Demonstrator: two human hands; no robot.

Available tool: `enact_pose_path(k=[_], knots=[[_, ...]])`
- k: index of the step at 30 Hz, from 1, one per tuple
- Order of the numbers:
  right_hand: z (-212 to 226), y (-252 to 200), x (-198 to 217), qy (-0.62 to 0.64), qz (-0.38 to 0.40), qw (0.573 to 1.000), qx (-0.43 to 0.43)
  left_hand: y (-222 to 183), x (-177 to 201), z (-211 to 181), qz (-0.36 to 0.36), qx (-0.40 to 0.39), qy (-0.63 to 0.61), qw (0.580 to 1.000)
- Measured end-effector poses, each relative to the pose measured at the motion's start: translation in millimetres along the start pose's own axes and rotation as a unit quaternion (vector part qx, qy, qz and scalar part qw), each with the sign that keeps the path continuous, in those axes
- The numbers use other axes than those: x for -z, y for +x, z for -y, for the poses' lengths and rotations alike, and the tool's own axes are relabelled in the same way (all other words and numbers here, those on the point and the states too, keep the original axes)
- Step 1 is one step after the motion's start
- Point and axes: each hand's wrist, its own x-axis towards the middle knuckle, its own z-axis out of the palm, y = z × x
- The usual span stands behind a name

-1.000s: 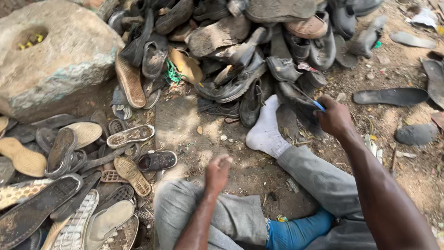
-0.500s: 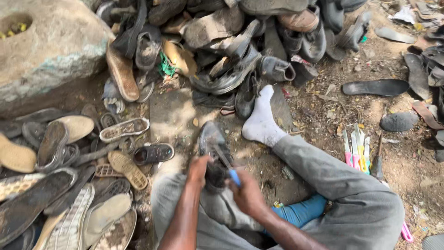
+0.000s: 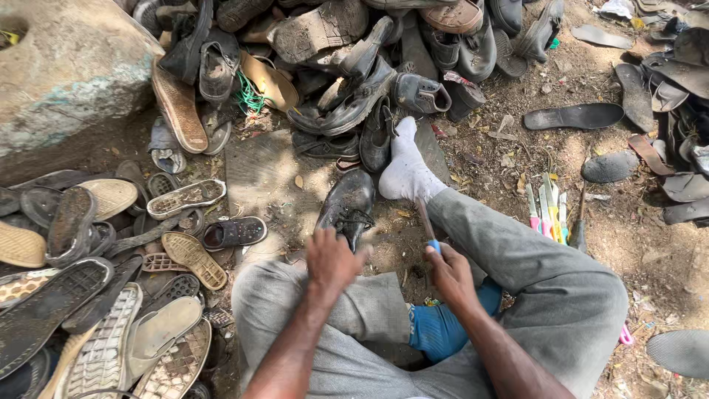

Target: The person uses a knife and adhesive to repair the soles and straps of various shoes and sandals, trimming excess material and pressing parts together by hand.

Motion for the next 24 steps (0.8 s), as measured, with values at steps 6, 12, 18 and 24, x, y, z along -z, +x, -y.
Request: enact_pose_path(k=[6,12,18,24], knots=[[10,-6,-16,0.015,0.023,0.998,0.062,15,-44,1,0.093,-0.081,0.047,0.991],[16,-24,-1,0.018,-0.008,0.993,0.119,22,-61,26,-0.023,-0.226,-0.041,0.973],[-11,1,-9,-0.052,-0.01,0.973,0.223,25,-55,18,-0.018,-0.209,0.001,0.978],[-12,-6,-36,-0.365,-0.027,0.879,0.305,23,-51,35,0.012,0.071,-0.264,0.962]])
